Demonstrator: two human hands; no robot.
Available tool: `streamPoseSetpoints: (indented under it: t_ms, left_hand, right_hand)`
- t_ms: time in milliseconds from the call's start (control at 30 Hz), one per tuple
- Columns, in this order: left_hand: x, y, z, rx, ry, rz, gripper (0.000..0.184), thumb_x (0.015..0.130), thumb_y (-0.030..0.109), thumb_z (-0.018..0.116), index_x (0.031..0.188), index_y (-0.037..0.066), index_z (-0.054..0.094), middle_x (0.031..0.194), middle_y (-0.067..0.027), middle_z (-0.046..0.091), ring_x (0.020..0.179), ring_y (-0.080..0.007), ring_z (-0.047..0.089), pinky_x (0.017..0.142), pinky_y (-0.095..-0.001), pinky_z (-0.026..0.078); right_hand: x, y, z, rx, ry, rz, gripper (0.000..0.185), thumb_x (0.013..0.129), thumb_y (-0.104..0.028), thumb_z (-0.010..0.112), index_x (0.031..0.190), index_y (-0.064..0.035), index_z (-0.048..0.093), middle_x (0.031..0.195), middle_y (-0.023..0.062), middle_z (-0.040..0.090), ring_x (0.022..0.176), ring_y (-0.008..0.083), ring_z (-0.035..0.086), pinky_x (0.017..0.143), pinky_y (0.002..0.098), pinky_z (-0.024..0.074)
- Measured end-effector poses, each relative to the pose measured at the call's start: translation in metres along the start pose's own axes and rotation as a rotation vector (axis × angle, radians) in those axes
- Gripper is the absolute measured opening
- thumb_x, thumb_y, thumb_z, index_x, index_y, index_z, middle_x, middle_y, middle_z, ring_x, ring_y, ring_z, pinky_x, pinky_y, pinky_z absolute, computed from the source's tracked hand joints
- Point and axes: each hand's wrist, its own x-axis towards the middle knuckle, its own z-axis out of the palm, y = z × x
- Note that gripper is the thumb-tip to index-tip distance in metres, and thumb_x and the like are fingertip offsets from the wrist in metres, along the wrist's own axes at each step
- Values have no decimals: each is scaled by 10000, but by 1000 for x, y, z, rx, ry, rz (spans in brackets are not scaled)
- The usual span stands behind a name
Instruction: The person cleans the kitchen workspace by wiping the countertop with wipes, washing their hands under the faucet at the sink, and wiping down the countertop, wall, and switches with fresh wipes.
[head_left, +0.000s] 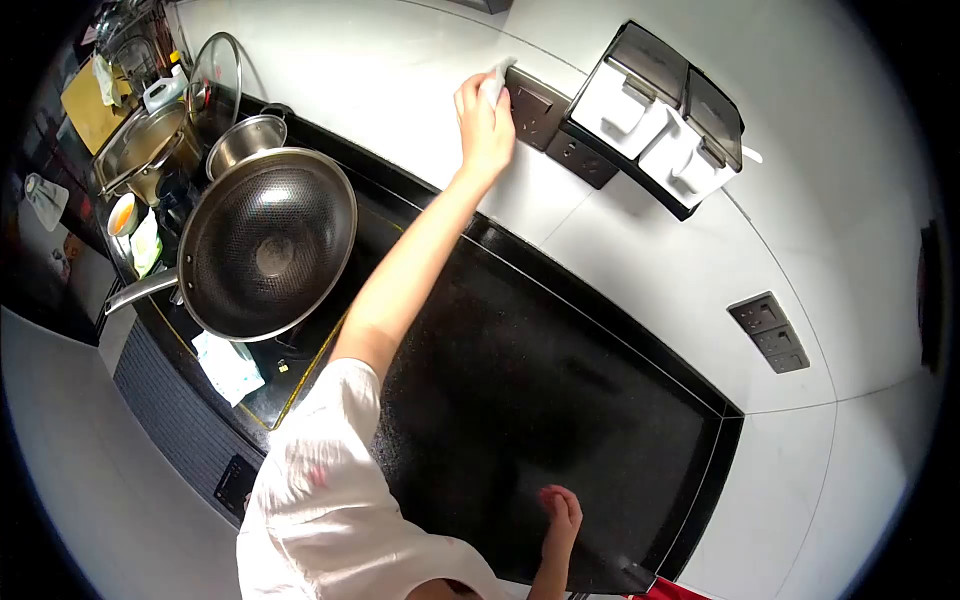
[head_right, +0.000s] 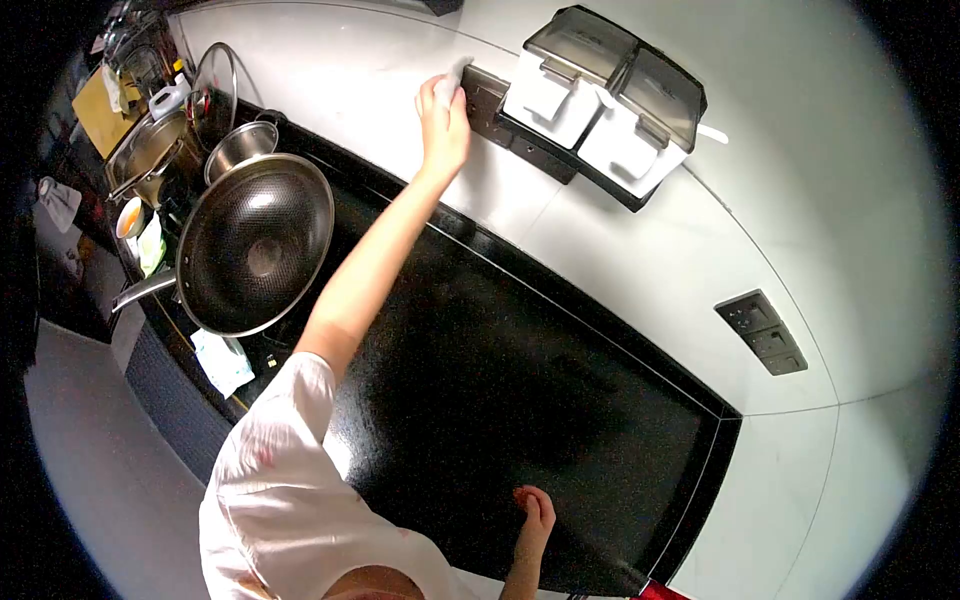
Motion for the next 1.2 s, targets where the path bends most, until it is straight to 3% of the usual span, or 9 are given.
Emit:
streamPoseSetpoints:
  t_ms: [433,700,833,900,967,1033,1100,1167,1200]
  left_hand:
    - [5,57,-9,507,-245,535,296,663,145,533,942,46,518,998,-76,504,993,-235,435,901,-469,276]
    - [-29,82,30,224,-306,585,217,640,103,511,817,0,581,832,-159,560,829,-326,505,806,-427,365]
    - [-50,93,46,356,-555,631,123,626,127,520,672,24,571,687,-122,562,607,-273,550,588,-389,444]
    - [-61,100,46,296,-694,637,224,641,174,541,803,22,569,782,-125,570,748,-238,553,687,-358,427]
    - [-78,91,47,57,-452,730,183,716,159,501,829,31,569,703,-143,559,675,-268,559,667,-355,438]
    - [-108,101,17,-154,-670,329,229,811,174,419,942,26,534,832,-135,571,817,-255,548,756,-349,411]
    - [-146,93,-13,-488,-979,-918,285,867,199,334,998,20,514,949,-118,560,900,-242,535,806,-356,414]
    - [-168,103,-59,-1011,-834,-1556,328,885,209,280,1074,15,464,1005,-113,539,937,-227,530,871,-353,400]
    - [-175,98,-79,-1079,-816,-1594,330,884,206,282,1103,15,437,1016,-118,534,952,-230,525,887,-358,393]
  right_hand:
    - [-1,-2,2,-47,-107,-28,162,841,-101,451,912,-7,563,831,65,581,793,154,562,742,270,447]
    - [-9,-6,-8,-1,-103,-83,165,838,-98,450,908,3,560,823,73,580,772,157,556,738,275,444]
    - [-13,1,-14,35,-100,-77,165,836,-97,450,903,7,561,820,76,581,768,157,556,740,276,442]
    - [-16,-1,-17,19,-92,-70,165,836,-98,453,903,7,561,817,74,581,768,157,558,737,273,444]
    - [-20,-4,-24,21,-66,-77,165,837,-100,456,905,7,562,815,73,583,769,157,560,736,271,447]
    - [-26,-6,-30,45,-28,-98,167,838,-102,458,908,7,564,815,73,585,772,156,563,734,270,451]
    - [-30,0,-37,74,-19,-65,167,838,-102,460,911,5,565,814,72,588,774,155,566,735,271,454]
    - [-30,1,-39,92,-39,-49,166,838,-101,460,913,2,566,813,72,591,774,154,568,735,271,455]
    - [-33,0,-38,94,-59,-43,166,838,-100,460,914,1,567,813,73,591,772,153,568,735,271,455]
